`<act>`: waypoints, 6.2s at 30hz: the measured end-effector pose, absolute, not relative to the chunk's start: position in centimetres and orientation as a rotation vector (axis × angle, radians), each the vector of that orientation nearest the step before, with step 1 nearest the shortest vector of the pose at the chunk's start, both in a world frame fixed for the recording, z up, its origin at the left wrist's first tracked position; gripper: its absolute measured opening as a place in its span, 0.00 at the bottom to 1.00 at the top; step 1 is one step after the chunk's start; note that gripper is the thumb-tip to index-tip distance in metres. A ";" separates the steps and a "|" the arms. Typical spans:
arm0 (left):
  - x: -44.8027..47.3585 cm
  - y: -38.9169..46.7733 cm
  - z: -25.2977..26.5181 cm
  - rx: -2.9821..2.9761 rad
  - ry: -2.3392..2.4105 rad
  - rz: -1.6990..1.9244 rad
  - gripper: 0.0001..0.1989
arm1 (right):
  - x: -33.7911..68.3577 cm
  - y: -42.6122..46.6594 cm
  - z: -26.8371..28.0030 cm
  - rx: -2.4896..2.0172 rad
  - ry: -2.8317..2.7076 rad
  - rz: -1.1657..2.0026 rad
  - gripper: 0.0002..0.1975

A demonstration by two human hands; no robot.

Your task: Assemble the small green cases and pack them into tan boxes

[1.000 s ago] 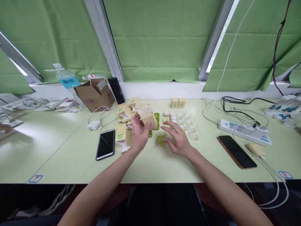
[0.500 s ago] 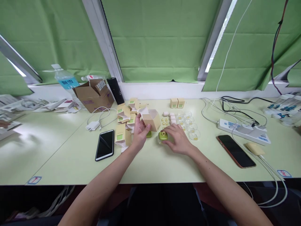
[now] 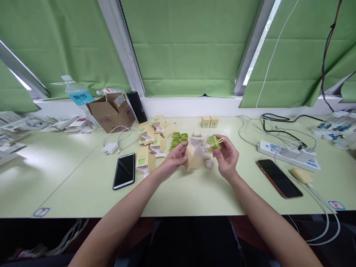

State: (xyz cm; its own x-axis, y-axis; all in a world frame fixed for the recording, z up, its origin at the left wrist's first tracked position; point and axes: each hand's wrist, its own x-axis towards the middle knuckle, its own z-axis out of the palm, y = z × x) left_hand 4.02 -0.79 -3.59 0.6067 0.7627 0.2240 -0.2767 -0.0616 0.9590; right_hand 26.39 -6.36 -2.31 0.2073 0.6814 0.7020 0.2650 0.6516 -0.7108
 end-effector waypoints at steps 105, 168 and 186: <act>4.3 -2.1 -3.1 2.146 0.828 1.166 0.15 | 25.0 -6.3 -3.4 -0.949 -1.973 -0.075 0.07; 3.7 -2.0 -2.8 2.530 0.611 1.528 0.04 | 24.6 -6.3 -3.4 -0.852 -1.695 0.345 0.03; 3.1 -1.6 -3.1 2.828 0.553 1.322 0.06 | 25.0 -6.3 -3.9 -0.844 -1.900 0.115 0.06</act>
